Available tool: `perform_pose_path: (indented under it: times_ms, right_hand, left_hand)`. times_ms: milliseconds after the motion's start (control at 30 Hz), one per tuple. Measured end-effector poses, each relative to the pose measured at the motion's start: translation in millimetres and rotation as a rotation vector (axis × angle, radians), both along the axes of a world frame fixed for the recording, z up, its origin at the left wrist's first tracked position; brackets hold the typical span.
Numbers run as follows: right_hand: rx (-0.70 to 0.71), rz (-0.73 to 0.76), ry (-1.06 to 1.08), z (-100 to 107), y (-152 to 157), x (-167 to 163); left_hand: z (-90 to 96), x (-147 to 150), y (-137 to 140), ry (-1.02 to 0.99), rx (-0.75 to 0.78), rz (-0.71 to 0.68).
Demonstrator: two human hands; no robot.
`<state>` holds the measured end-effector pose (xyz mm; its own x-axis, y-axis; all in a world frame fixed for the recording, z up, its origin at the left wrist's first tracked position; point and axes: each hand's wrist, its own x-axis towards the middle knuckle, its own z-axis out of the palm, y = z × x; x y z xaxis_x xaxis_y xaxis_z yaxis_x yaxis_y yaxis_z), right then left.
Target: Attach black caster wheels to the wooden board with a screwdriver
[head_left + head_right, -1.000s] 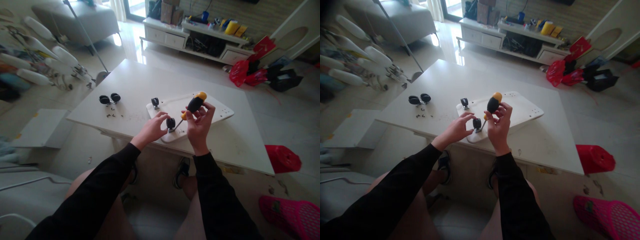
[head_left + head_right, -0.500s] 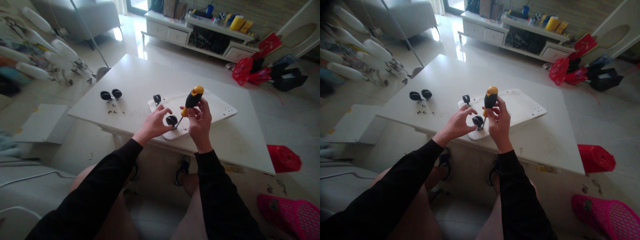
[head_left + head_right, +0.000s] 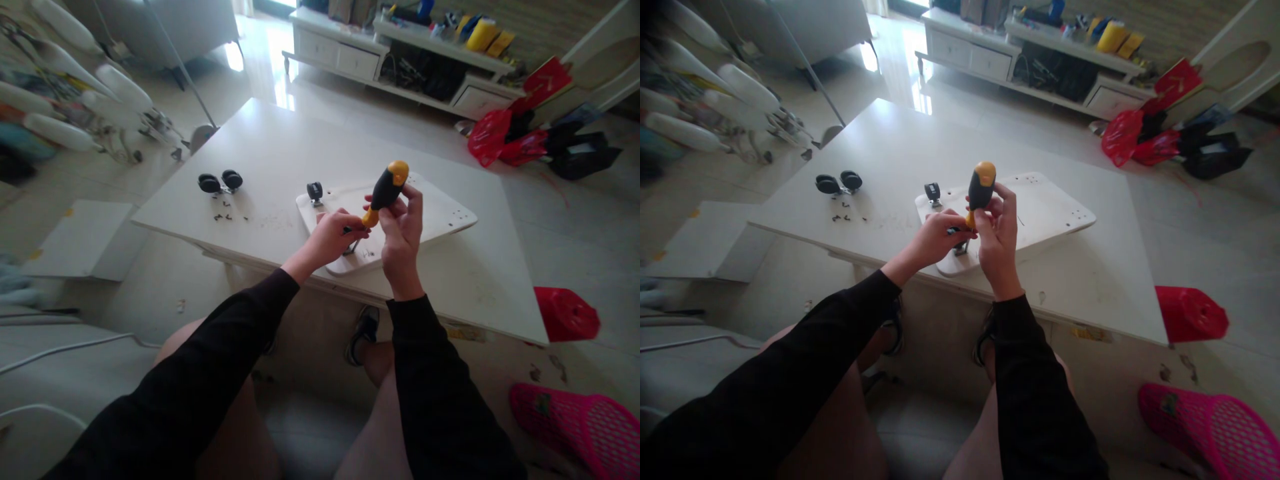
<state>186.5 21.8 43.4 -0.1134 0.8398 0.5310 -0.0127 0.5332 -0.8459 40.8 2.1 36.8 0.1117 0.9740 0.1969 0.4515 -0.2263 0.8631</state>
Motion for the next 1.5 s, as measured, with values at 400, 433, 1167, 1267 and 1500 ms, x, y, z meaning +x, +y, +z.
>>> perform_pose_path:
  times_ms: [400,433,1167,1267,1500]
  right_hand:
    - [-0.007,-0.113,0.057,-3,6,-5]
    - [-0.012,-0.102,0.048,-2,4,-6]
    - [-0.041,-0.117,-0.011,0,-1,-7]
    - [-0.071,-0.073,-0.004,-1,-2,-5]
    - [0.040,-0.086,-0.012,1,-2,-7]
  left_hand:
    - [3.3,1,6,0.005,0.014,-0.101]
    - [2.6,1,6,-0.008,0.012,-0.090]
    - [-1.6,-2,9,-0.190,-0.011,-0.150]
    - [-2.8,-5,9,-0.232,-0.038,-0.221]
    - [-8.4,-2,12,-0.228,0.005,-0.121]
